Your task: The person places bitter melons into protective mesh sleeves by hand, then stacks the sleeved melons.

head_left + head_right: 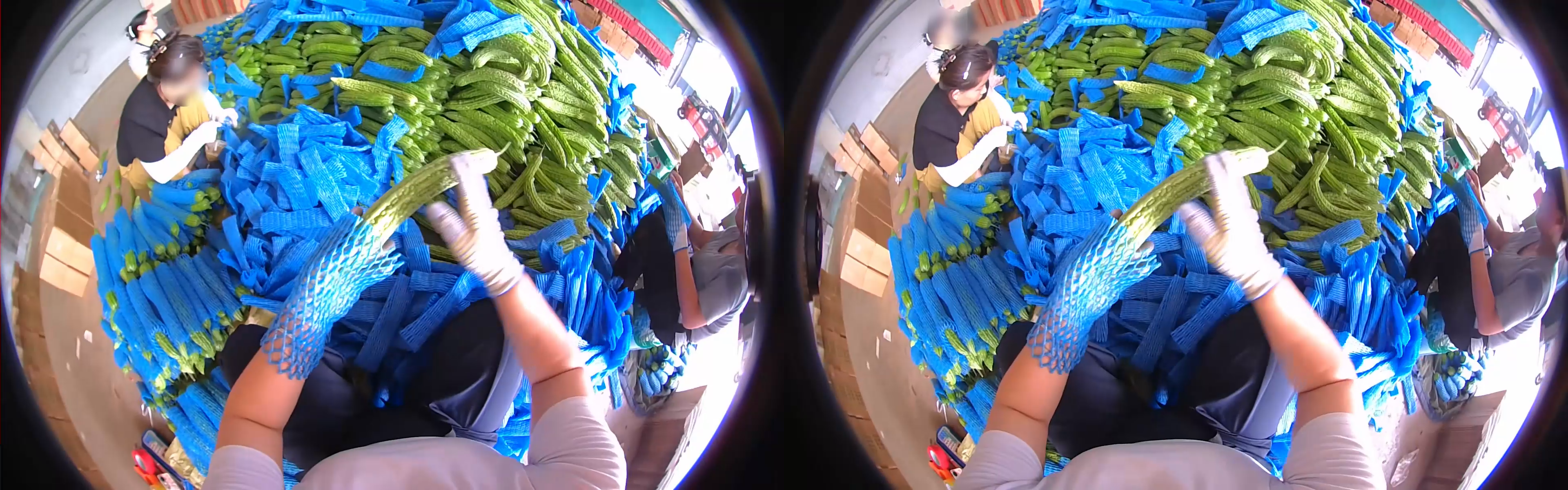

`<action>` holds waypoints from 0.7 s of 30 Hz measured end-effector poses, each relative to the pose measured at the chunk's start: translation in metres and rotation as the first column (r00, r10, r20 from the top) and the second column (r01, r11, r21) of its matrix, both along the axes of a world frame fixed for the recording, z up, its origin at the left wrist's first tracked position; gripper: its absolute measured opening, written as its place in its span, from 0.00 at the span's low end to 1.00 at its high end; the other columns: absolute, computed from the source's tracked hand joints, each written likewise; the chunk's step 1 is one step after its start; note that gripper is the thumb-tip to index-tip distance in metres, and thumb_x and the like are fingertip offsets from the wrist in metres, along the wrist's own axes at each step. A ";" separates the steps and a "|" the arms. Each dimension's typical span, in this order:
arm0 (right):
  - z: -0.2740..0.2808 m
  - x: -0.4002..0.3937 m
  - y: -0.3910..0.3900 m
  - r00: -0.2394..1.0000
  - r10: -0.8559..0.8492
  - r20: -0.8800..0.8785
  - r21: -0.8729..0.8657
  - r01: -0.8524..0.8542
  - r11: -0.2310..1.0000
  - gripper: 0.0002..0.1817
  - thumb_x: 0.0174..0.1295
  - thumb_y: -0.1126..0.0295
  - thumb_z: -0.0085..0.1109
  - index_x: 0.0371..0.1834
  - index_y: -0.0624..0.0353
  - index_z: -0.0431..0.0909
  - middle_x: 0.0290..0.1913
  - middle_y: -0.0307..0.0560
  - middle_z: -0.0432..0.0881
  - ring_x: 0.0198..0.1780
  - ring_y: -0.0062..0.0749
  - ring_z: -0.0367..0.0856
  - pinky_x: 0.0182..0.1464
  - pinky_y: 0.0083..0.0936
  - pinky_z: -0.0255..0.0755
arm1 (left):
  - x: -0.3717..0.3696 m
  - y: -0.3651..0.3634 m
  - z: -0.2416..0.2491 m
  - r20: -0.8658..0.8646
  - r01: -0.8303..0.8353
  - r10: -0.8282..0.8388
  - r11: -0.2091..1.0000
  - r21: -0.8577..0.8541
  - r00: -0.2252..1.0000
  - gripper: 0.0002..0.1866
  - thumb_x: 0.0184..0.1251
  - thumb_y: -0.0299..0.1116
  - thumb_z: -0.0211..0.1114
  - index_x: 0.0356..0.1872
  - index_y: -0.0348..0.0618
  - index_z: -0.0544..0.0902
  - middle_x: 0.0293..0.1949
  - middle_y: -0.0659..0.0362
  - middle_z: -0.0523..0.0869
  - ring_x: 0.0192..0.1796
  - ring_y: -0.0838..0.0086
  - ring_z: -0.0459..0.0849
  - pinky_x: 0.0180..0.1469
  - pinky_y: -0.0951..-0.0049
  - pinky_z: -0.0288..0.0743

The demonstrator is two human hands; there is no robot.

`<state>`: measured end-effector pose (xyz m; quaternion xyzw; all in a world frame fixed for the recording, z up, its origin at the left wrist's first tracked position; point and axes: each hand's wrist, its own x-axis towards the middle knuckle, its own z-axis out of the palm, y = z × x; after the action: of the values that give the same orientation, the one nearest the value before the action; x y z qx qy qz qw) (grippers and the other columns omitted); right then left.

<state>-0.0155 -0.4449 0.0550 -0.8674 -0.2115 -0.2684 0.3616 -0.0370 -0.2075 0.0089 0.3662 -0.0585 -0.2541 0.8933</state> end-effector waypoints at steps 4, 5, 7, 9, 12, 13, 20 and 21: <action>-0.046 -0.027 0.093 0.971 0.163 -0.177 0.383 -0.084 0.920 0.43 0.61 0.52 0.63 0.71 0.66 0.54 0.70 0.65 0.60 0.70 0.50 0.62 0.70 0.35 0.57 | 0.030 -0.008 -0.077 0.649 -0.589 0.218 0.682 0.433 0.729 0.24 0.76 0.43 0.47 0.63 0.36 0.68 0.53 0.50 0.79 0.54 0.67 0.79 0.60 0.68 0.72; -0.046 -0.036 0.105 0.906 0.277 -0.319 0.583 -0.043 0.812 0.42 0.60 0.54 0.65 0.71 0.66 0.55 0.66 0.60 0.65 0.63 0.43 0.69 0.64 0.31 0.63 | 0.028 -0.002 -0.065 0.307 -0.432 0.363 0.880 0.196 0.880 0.24 0.75 0.44 0.48 0.62 0.36 0.70 0.50 0.51 0.81 0.50 0.68 0.79 0.57 0.69 0.73; -0.033 -0.048 0.124 0.826 0.405 -0.393 0.814 0.107 0.571 0.31 0.59 0.62 0.68 0.61 0.67 0.67 0.50 0.44 0.76 0.39 0.19 0.76 0.46 0.18 0.70 | 0.019 0.003 -0.046 -0.092 -0.423 0.419 0.905 -0.036 0.903 0.22 0.73 0.42 0.52 0.60 0.38 0.73 0.45 0.55 0.83 0.43 0.71 0.79 0.49 0.71 0.75; -0.044 -0.042 0.122 0.728 0.503 -0.466 0.802 0.107 0.588 0.25 0.60 0.63 0.67 0.54 0.67 0.71 0.47 0.42 0.77 0.37 0.18 0.75 0.44 0.18 0.70 | 0.013 0.014 -0.050 -0.037 -0.437 0.438 0.899 0.039 0.898 0.22 0.73 0.41 0.53 0.60 0.38 0.72 0.45 0.55 0.83 0.44 0.71 0.79 0.50 0.70 0.75; -0.051 -0.038 0.122 0.618 0.586 -0.525 0.774 0.060 0.630 0.12 0.62 0.66 0.65 0.36 0.64 0.75 0.37 0.38 0.79 0.34 0.17 0.71 0.40 0.18 0.68 | 0.003 0.011 -0.034 -0.007 -0.516 0.517 0.855 0.061 0.856 0.21 0.70 0.35 0.58 0.61 0.40 0.70 0.45 0.55 0.81 0.44 0.70 0.80 0.48 0.70 0.76; -0.050 -0.038 0.123 0.810 0.455 -0.369 0.706 -0.073 0.704 0.11 0.63 0.66 0.64 0.36 0.62 0.75 0.35 0.35 0.77 0.35 0.15 0.70 0.40 0.17 0.66 | 0.002 0.012 -0.034 0.093 -0.523 0.515 0.845 0.115 0.852 0.20 0.70 0.34 0.58 0.60 0.39 0.71 0.44 0.54 0.81 0.44 0.69 0.80 0.48 0.70 0.76; -0.021 -0.012 0.120 0.927 0.144 -0.347 0.452 0.031 0.891 0.09 0.61 0.66 0.63 0.36 0.61 0.82 0.28 0.45 0.83 0.30 0.22 0.78 0.37 0.24 0.73 | -0.024 0.017 -0.044 0.684 -0.639 0.243 0.649 0.412 0.688 0.13 0.68 0.32 0.59 0.50 0.36 0.77 0.42 0.48 0.81 0.46 0.63 0.81 0.49 0.70 0.76; -0.025 0.003 0.111 0.950 0.061 -0.306 0.380 0.063 0.923 0.10 0.60 0.63 0.63 0.37 0.58 0.82 0.29 0.47 0.83 0.32 0.31 0.81 0.39 0.27 0.73 | -0.027 0.019 -0.045 0.743 -0.663 0.170 0.607 0.438 0.647 0.13 0.68 0.32 0.59 0.48 0.36 0.78 0.41 0.48 0.81 0.46 0.62 0.81 0.49 0.69 0.76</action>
<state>-0.0125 -0.3338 0.0305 -0.8108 -0.0942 -0.1647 0.5537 -0.0636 -0.1889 -0.0357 0.7310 -0.1648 0.1150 0.6521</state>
